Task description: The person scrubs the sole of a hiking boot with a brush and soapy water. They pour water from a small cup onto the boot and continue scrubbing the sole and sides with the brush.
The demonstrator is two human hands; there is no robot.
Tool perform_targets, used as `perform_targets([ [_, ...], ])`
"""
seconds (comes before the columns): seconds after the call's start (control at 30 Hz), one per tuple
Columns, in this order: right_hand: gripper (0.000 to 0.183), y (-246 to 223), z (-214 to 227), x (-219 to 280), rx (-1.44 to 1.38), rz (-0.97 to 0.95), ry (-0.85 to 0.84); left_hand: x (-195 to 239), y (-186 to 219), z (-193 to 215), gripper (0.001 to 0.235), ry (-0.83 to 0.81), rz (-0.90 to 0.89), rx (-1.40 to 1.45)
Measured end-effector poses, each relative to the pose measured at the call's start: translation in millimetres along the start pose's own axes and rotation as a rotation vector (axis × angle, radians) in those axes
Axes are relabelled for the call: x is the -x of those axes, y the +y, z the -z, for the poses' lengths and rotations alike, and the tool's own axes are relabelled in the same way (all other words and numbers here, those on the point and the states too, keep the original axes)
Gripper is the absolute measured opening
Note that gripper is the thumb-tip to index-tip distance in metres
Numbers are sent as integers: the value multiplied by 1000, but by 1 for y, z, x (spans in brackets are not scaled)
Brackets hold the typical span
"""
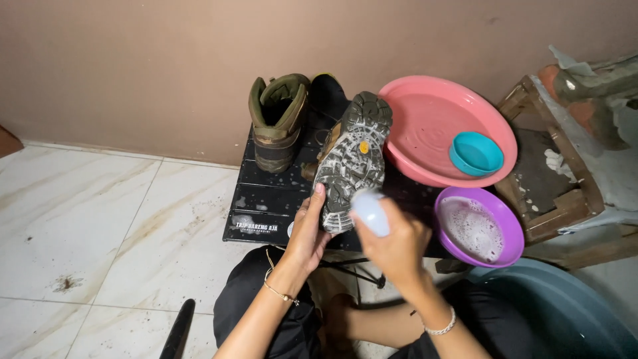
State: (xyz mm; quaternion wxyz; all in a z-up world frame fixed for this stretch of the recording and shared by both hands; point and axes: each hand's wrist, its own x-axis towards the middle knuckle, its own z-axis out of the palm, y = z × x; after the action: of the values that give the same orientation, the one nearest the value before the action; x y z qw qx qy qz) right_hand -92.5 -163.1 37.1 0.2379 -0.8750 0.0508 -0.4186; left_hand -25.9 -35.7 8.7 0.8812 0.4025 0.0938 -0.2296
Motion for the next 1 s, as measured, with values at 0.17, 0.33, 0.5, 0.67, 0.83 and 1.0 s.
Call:
perform_targets([
  [0.17, 19, -6, 12, -10, -106, -36, -178, -6, -1, 7, 66, 83, -37, -58],
  [0.33, 28, 59, 48, -50, 259, -333, -227, 5, 10, 2, 62, 120, -50, -81],
  [0.5, 61, 176, 74, -65, 628, -655, -559, 2, 6, -1, 60, 233, -32, -73],
  [0.67, 56, 165, 78, -60, 611, -662, -613, 3, 7, -6, 59, 265, -23, -61],
  [0.83, 43, 72, 74, -64, 515, -543, -456, 1, 7, -9, 60, 276, -18, -85],
  [1.0, 23, 15, 21, -22, -178, 29, -345, -7, 2, -3, 56, 330, -58, -133],
])
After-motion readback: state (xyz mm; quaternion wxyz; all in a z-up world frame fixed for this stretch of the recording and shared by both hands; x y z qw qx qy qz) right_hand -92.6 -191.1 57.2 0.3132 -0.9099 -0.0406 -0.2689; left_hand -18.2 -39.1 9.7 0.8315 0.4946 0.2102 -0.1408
